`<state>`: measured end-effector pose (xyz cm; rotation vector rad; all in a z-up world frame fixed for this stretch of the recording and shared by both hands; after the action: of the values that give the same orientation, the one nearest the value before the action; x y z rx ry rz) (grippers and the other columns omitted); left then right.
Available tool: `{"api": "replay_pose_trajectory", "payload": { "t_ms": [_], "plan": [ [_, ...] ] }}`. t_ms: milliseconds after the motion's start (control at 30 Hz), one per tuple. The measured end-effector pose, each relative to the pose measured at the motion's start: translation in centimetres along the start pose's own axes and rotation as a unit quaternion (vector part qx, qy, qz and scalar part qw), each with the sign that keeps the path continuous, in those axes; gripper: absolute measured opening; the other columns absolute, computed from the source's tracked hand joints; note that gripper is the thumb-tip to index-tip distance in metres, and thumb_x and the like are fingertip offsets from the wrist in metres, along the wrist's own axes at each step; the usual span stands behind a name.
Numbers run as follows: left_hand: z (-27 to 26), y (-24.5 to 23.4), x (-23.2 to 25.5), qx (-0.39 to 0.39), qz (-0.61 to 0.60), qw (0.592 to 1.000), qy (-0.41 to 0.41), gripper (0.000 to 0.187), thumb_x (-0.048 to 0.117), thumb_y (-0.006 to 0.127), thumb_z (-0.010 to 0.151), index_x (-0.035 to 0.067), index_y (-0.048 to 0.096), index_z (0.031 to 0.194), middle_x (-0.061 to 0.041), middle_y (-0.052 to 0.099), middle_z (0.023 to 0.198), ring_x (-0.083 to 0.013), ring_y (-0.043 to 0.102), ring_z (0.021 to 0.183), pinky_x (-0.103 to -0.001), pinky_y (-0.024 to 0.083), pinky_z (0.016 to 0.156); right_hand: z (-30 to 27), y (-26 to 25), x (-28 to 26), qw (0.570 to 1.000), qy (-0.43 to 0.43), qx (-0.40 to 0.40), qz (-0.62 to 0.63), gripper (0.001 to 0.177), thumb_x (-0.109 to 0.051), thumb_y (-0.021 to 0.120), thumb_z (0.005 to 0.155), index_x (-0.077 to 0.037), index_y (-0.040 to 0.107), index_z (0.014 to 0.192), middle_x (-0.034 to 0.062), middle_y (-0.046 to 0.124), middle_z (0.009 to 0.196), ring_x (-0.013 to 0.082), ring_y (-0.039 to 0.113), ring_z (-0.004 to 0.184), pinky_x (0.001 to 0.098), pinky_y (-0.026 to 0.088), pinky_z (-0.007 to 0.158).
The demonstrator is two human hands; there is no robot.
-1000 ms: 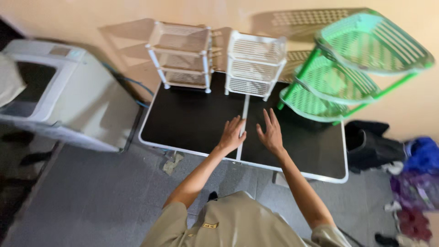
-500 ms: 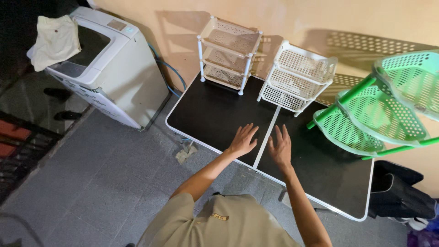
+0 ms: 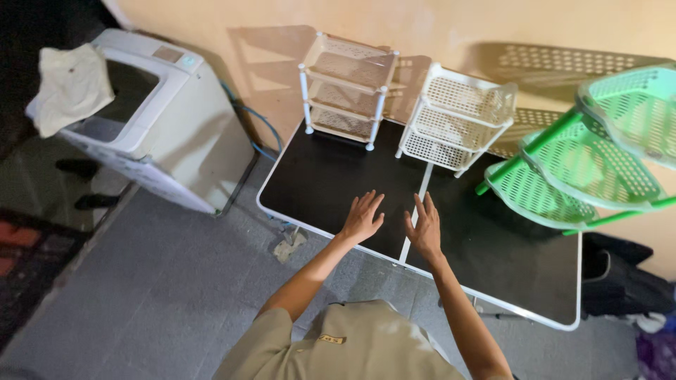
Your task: The person disassembles a green three-tier plastic storage rack by removing the baskets and poles, then disassembles a white two-tier rack by removing its baskets and poles. The parts are placed on a black table.
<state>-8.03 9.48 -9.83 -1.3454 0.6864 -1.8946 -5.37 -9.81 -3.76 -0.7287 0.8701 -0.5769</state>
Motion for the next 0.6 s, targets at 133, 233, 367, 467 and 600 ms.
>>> {"api": "replay_pose_trajectory", "payload": {
  "t_ms": [133, 233, 367, 467, 600],
  "plan": [
    [1.0, 0.2, 0.2, -0.004, -0.004, 0.999, 0.035, 0.060, 0.027, 0.064, 0.097, 0.006, 0.046, 0.150, -0.027, 0.044, 0.155, -0.0420, 0.040, 0.146, -0.060, 0.028, 0.120, -0.8, -0.4, 0.1, 1.000, 0.022, 0.020, -0.005, 0.058, -0.023, 0.070, 0.093, -0.004, 0.053, 0.146, 0.0302, 0.042, 0.155, 0.0474, 0.048, 0.136, 0.0507, 0.041, 0.114],
    [1.4, 1.0, 0.9, -0.009, -0.021, 0.997, 0.068, 0.060, 0.027, 0.065, 0.096, 0.005, 0.046, 0.150, -0.027, 0.045, 0.154, -0.0422, 0.041, 0.145, -0.061, 0.027, 0.119, -2.5, -1.0, 0.4, 0.998, 0.049, 0.037, -0.007, 0.060, -0.023, 0.070, 0.092, -0.004, 0.053, 0.146, 0.0287, 0.042, 0.155, 0.0470, 0.047, 0.138, 0.0508, 0.040, 0.114],
    [2.4, 2.7, 3.2, -0.036, -0.035, 0.993, 0.111, 0.060, 0.026, 0.065, 0.096, 0.006, 0.046, 0.150, -0.027, 0.045, 0.154, -0.0422, 0.041, 0.145, -0.061, 0.029, 0.118, -5.2, -2.4, 2.0, 0.993, 0.104, 0.050, -0.019, 0.061, -0.024, 0.070, 0.092, -0.005, 0.052, 0.147, 0.0280, 0.041, 0.157, 0.0466, 0.046, 0.137, 0.0505, 0.039, 0.114],
    [3.2, 4.0, 5.3, -0.061, -0.051, 0.988, 0.133, 0.061, 0.026, 0.066, 0.096, 0.006, 0.046, 0.150, -0.027, 0.045, 0.154, -0.0424, 0.042, 0.144, -0.061, 0.029, 0.118, -7.0, -3.6, 3.8, 0.988, 0.134, 0.063, -0.037, 0.061, -0.024, 0.070, 0.093, -0.006, 0.051, 0.148, 0.0282, 0.040, 0.157, 0.0466, 0.046, 0.137, 0.0507, 0.039, 0.114],
    [3.8, 5.9, 8.4, -0.071, -0.066, 0.982, 0.163, 0.060, 0.026, 0.064, 0.098, 0.006, 0.044, 0.151, -0.025, 0.046, 0.154, -0.0411, 0.043, 0.145, -0.061, 0.031, 0.119, -9.1, -5.7, 6.9, 0.981, 0.171, 0.074, -0.048, 0.060, -0.025, 0.069, 0.093, -0.006, 0.051, 0.148, 0.0278, 0.039, 0.158, 0.0454, 0.047, 0.137, 0.0503, 0.039, 0.115]
  ]
}}
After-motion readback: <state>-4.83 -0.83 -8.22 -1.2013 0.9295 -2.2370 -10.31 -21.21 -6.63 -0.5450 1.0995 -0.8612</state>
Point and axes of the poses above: each hand's wrist, its own z-axis towards the middle knuckle, its own y-axis out of the palm, x = y × z, the point moved 4 cm from there along z, towards the middle knuckle
